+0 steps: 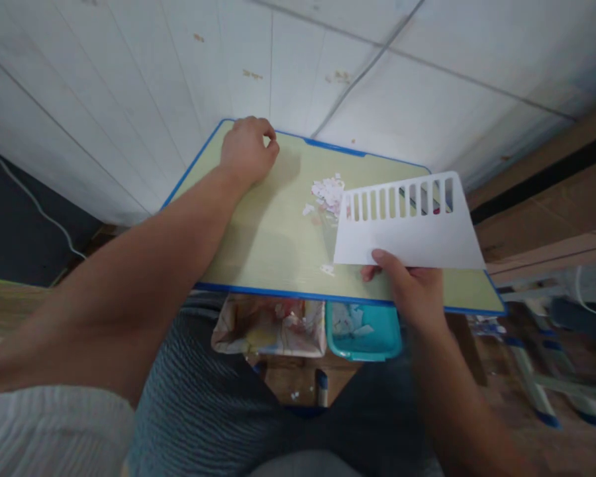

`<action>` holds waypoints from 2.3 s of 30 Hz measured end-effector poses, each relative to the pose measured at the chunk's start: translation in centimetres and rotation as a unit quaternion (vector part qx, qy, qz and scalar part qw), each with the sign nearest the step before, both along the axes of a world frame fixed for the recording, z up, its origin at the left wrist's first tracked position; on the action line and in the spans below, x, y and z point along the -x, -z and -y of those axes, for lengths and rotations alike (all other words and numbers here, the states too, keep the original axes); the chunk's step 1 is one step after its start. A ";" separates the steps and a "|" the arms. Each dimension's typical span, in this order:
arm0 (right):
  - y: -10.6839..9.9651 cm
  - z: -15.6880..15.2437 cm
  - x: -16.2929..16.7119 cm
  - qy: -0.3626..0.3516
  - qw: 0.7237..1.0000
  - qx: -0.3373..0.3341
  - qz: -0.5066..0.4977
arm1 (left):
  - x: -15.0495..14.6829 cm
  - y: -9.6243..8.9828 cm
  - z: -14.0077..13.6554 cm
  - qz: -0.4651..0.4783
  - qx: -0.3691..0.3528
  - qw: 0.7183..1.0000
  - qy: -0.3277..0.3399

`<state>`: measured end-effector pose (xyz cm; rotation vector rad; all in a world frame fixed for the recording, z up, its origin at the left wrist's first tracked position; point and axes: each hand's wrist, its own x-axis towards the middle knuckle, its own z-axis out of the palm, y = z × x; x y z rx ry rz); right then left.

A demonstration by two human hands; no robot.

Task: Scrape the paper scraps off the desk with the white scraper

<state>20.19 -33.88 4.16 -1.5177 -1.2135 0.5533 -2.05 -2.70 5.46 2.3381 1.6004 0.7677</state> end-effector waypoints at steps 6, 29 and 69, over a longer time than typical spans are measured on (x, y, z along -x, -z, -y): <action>2.1 -0.7 0.0 -0.003 0.998 -0.006 -0.057 | 4.5 -0.1 3.8 -0.082 -0.007 0.996 -0.025; 2.5 -3.9 -0.4 0.013 0.990 -0.026 -0.138 | 7.9 2.2 11.9 -0.139 -0.024 0.987 -0.082; 3.3 -2.3 1.2 -0.059 0.989 -0.015 -0.135 | 7.8 2.0 12.2 -0.151 -0.032 0.984 -0.083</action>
